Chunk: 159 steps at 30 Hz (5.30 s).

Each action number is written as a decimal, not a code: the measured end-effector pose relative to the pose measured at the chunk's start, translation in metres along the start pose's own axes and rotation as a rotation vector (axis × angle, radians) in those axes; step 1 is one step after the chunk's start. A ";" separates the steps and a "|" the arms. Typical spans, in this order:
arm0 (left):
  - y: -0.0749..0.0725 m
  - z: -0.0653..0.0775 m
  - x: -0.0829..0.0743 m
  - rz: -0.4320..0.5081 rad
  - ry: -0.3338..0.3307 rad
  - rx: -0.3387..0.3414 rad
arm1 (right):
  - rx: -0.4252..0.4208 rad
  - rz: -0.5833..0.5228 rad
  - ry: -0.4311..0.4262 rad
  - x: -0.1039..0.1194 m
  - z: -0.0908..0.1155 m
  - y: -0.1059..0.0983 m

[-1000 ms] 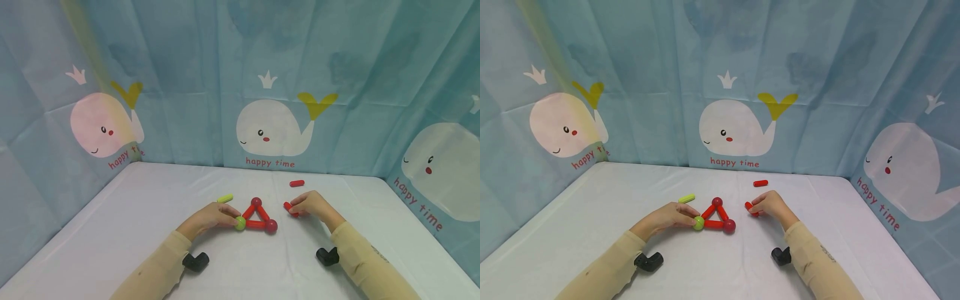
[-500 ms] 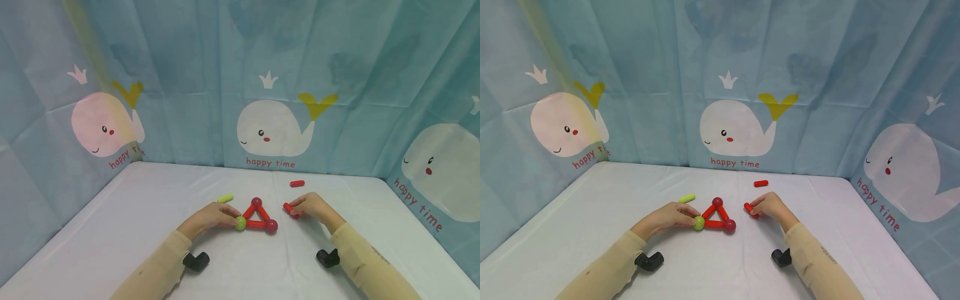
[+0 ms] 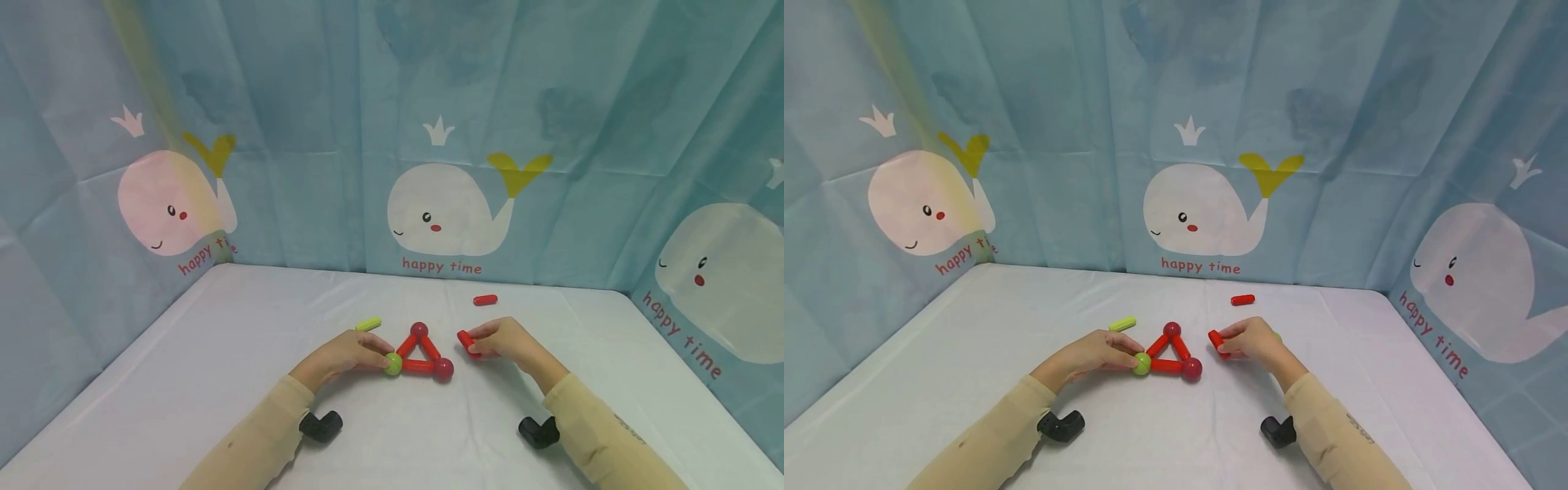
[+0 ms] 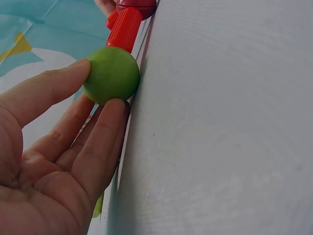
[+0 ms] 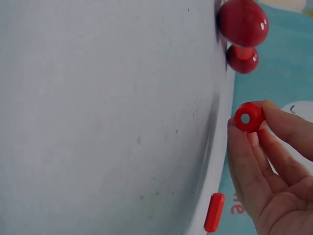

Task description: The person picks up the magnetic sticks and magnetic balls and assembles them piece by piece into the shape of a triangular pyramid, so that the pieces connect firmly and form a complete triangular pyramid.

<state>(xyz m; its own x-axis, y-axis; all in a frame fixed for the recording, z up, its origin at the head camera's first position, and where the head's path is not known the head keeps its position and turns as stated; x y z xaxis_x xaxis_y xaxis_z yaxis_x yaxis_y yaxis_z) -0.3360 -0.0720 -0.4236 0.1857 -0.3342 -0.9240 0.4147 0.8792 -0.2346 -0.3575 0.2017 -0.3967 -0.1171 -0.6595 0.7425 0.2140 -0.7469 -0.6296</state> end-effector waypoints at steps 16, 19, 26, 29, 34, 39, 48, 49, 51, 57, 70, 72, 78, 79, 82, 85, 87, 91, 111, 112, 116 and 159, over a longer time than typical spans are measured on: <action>0.000 -0.002 0.001 -0.002 -0.016 -0.014 | 0.001 -0.049 -0.070 0.024 0.013 0.009; 0.000 -0.001 0.000 0.005 -0.020 -0.013 | 0.007 -0.068 -0.086 0.028 0.014 0.012; 0.000 0.002 -0.002 0.004 -0.013 -0.007 | 0.022 -0.118 -0.122 0.034 0.015 0.019; 0.000 0.001 -0.002 0.003 -0.016 -0.010 | 0.024 -0.130 -0.134 0.037 0.015 0.022; 0.000 0.001 -0.002 -0.001 -0.015 -0.012 | 0.036 -0.164 -0.145 0.042 0.016 0.025; 0.000 0.001 -0.002 0.006 -0.017 -0.009 | 0.051 -0.173 -0.159 0.044 0.017 0.028; 0.001 0.000 -0.001 0.018 -0.025 -0.007 | 0.087 -0.218 -0.197 0.047 0.018 0.034; 0.001 0.000 -0.001 0.017 -0.025 -0.007 | 0.084 -0.224 -0.194 0.047 0.017 0.035; 0.001 0.001 -0.001 0.016 -0.026 -0.009 | 0.087 -0.221 -0.200 0.047 0.017 0.036; 0.000 0.001 -0.001 0.014 -0.031 -0.014 | 0.086 -0.214 -0.194 0.047 0.015 0.039; 0.001 0.001 -0.002 0.016 -0.031 -0.011 | 0.089 -0.199 -0.209 0.049 0.015 0.043; 0.001 0.001 -0.002 0.016 -0.031 -0.010 | 0.081 -0.196 -0.201 0.049 0.014 0.043; 0.000 0.002 -0.002 0.016 -0.022 -0.006 | 0.062 -0.149 -0.180 0.050 0.014 0.043; 0.000 0.002 -0.002 0.016 -0.022 -0.006 | 0.057 -0.143 -0.174 0.050 0.014 0.043; 0.000 0.002 -0.002 0.021 -0.018 -0.002 | 0.052 -0.123 -0.169 0.051 0.015 0.044; 0.001 0.003 -0.002 0.019 -0.016 -0.002 | 0.052 -0.117 -0.167 0.052 0.016 0.044; 0.000 0.003 -0.002 0.016 -0.016 -0.002 | 0.053 -0.119 -0.165 0.052 0.016 0.044; 0.000 0.003 -0.002 0.011 -0.017 -0.006 | 0.058 -0.127 -0.171 0.052 0.016 0.044; 0.000 -0.002 0.003 0.012 -0.029 -0.010 | -0.096 -0.116 -0.162 0.032 0.018 -0.020; 0.000 -0.002 0.003 0.016 -0.029 -0.008 | -0.101 -0.116 -0.159 0.031 0.018 -0.024; 0.000 -0.003 0.003 0.020 -0.026 -0.006 | -0.114 -0.112 -0.143 0.024 0.020 -0.036; 0.001 0.002 0.000 -0.009 -0.019 -0.017 | -0.155 -0.170 -0.101 -0.008 -0.017 -0.082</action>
<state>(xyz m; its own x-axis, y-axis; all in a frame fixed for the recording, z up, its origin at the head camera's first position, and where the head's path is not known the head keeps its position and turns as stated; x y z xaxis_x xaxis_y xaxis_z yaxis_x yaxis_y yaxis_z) -0.3337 -0.0715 -0.4229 0.1989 -0.3484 -0.9160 0.4009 0.8818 -0.2483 -0.3903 0.2674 -0.3548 -0.0398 -0.5173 0.8549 0.0477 -0.8555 -0.5155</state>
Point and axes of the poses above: each hand's wrist, its own z-axis away from the middle knuckle, its own y-axis out of the palm, x = y × z, the point moved 9 cm from there along -z, towards the middle knuckle, and after that the axes turned 4 degrees about -y, right-handed, at the moved point
